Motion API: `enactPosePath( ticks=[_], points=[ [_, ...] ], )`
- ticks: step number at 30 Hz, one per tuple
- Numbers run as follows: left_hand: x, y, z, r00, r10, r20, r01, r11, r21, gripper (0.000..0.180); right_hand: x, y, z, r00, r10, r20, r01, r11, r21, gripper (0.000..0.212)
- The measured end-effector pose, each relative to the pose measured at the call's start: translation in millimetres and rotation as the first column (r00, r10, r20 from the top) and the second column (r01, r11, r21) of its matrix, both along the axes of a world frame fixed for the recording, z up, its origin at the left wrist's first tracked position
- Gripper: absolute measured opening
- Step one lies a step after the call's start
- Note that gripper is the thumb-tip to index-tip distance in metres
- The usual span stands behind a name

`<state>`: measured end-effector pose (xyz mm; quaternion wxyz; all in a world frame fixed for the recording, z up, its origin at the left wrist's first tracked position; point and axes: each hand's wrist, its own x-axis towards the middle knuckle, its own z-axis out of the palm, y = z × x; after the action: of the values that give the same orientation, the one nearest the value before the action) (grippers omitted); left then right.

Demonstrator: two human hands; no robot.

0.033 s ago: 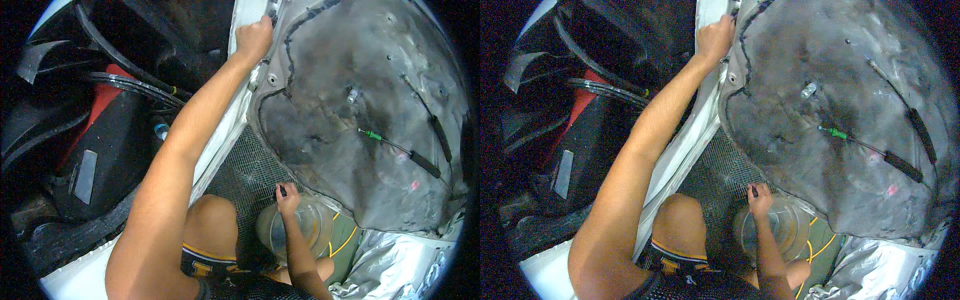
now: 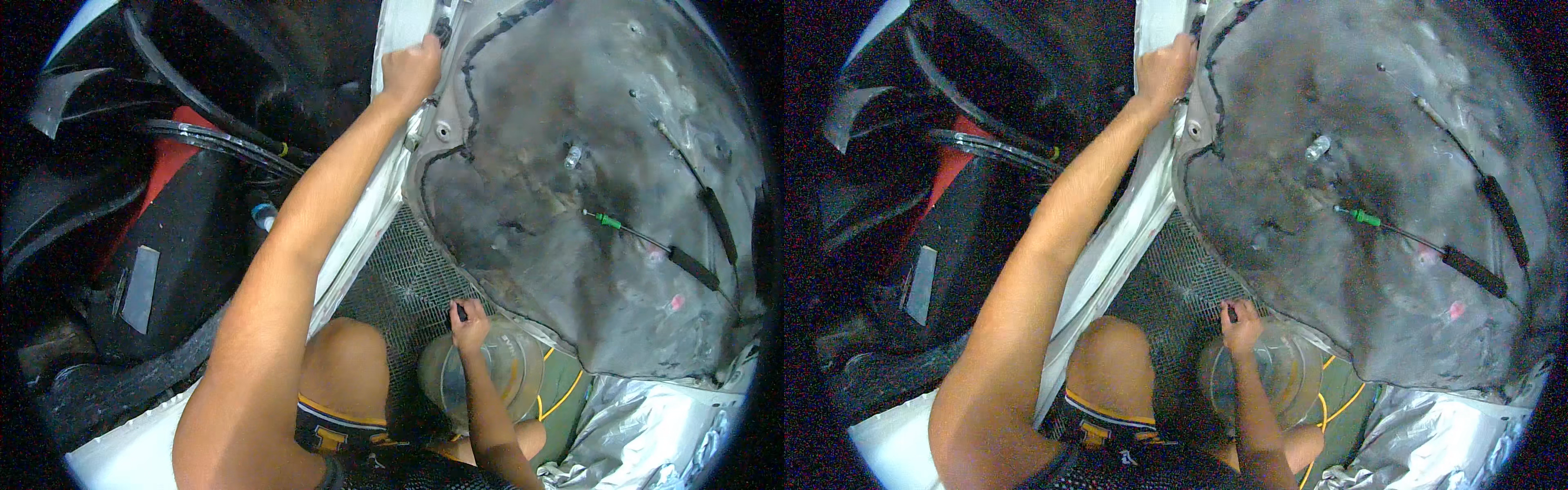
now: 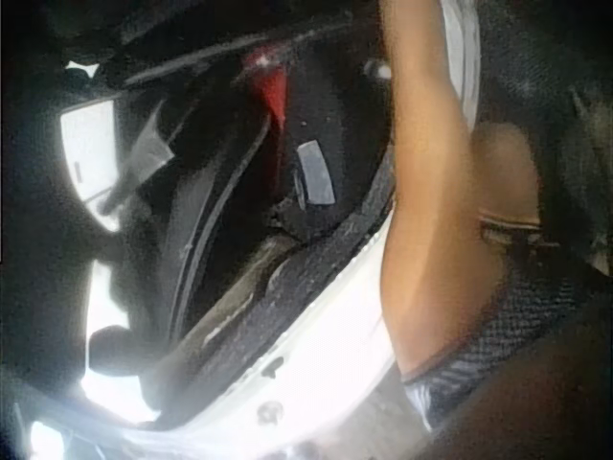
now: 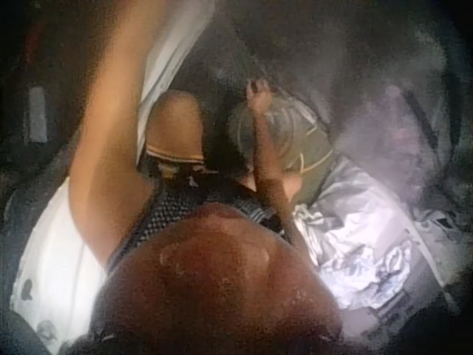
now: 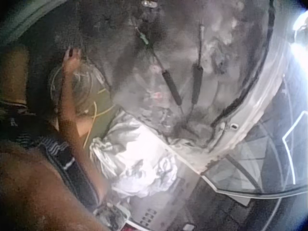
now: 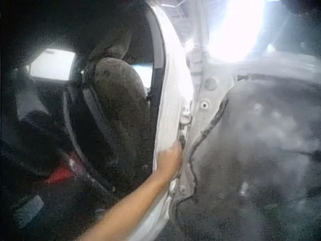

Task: The person cleans the interior of a white car using a dark cloth and a bucket of water. They wipe the door jambs, floor mats, and interior panels, repeatedly dipping the cloth into the bucket to rinse it.

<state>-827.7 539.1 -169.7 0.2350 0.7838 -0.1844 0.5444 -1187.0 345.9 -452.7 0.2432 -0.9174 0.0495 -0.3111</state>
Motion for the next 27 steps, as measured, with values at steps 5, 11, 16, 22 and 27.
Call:
enactPosePath(
  ticks=[5,11,16,22,27],
  points=[
    [-7,-3,-10,0.989,-0.061,-0.134,0.055,0.997,-0.047,0.019,-3,2,0,0.999,-0.024,-0.022,0.024,1.0,0.016,0.011],
    [-26,21,-24,0.909,-0.219,-0.355,0.222,0.974,-0.031,0.018,7,-2,-4,1.0,-0.021,-0.012,0.021,1.0,0.015,0.012],
    [-53,30,-44,0.871,-0.393,-0.294,0.279,0.89,-0.361,0.02,6,-4,-6,0.999,-0.018,-0.04,0.017,0.999,-0.032,0.013],
    [-57,37,-14,0.93,-0.353,-0.1,0.291,0.875,-0.386,0.021,6,6,4,0.996,-0.027,-0.086,0.026,1.0,-0.009,0.015],
    [-35,15,43,0.978,-0.207,0.035,0.209,0.942,-0.262,0.018,6,-2,-5,0.998,-0.039,-0.053,0.035,0.997,-0.064,0.013]
  ],
)
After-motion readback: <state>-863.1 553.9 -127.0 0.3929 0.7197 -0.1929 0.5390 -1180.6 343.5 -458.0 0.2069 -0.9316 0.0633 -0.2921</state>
